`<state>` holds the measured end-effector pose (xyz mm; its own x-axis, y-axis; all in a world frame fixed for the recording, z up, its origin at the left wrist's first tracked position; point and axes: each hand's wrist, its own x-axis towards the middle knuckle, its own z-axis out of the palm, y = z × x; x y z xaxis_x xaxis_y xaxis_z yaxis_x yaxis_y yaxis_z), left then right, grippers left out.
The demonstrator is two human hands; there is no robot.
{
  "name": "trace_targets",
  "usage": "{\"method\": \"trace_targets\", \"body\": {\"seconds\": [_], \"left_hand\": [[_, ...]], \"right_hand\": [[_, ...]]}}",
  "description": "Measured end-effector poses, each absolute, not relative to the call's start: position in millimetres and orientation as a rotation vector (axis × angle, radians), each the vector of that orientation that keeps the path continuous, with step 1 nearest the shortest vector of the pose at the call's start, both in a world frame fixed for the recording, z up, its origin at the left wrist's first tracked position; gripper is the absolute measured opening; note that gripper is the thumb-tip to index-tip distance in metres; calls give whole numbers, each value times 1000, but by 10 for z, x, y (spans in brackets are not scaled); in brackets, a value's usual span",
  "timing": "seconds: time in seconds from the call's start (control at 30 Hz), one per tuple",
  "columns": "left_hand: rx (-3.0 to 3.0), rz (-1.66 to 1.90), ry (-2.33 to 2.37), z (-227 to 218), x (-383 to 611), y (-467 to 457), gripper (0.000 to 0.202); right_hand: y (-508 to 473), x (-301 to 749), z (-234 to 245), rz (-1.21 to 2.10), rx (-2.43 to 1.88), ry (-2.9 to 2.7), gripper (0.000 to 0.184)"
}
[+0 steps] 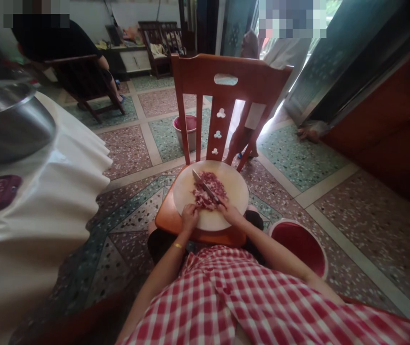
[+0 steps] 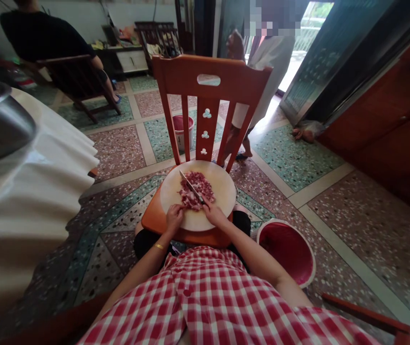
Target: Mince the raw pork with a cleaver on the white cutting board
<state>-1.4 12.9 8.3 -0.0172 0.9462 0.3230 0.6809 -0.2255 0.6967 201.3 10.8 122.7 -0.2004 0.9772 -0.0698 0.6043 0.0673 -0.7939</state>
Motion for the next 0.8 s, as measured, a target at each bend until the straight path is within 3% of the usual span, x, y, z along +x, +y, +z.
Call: {"method": "trace_targets", "body": {"seconds": [0.27,0.43,0.63,0.8], "left_hand": [[1924,1138,1697,43,-7,136,24],[1930,1129,1689,49,-16,135,26],[1916,1165,1703,56,2,133,25],[1933,1136,1712,56,-10,142,26]], "right_hand": [[46,2021,1371,882,-1392,-1800,49],[32,2037,1207,1039,-1655,-1853,46],[24,2091,1462,859,-1410,-1815,49],[88,2075,1220,916,-1664,-1872,47]]}}
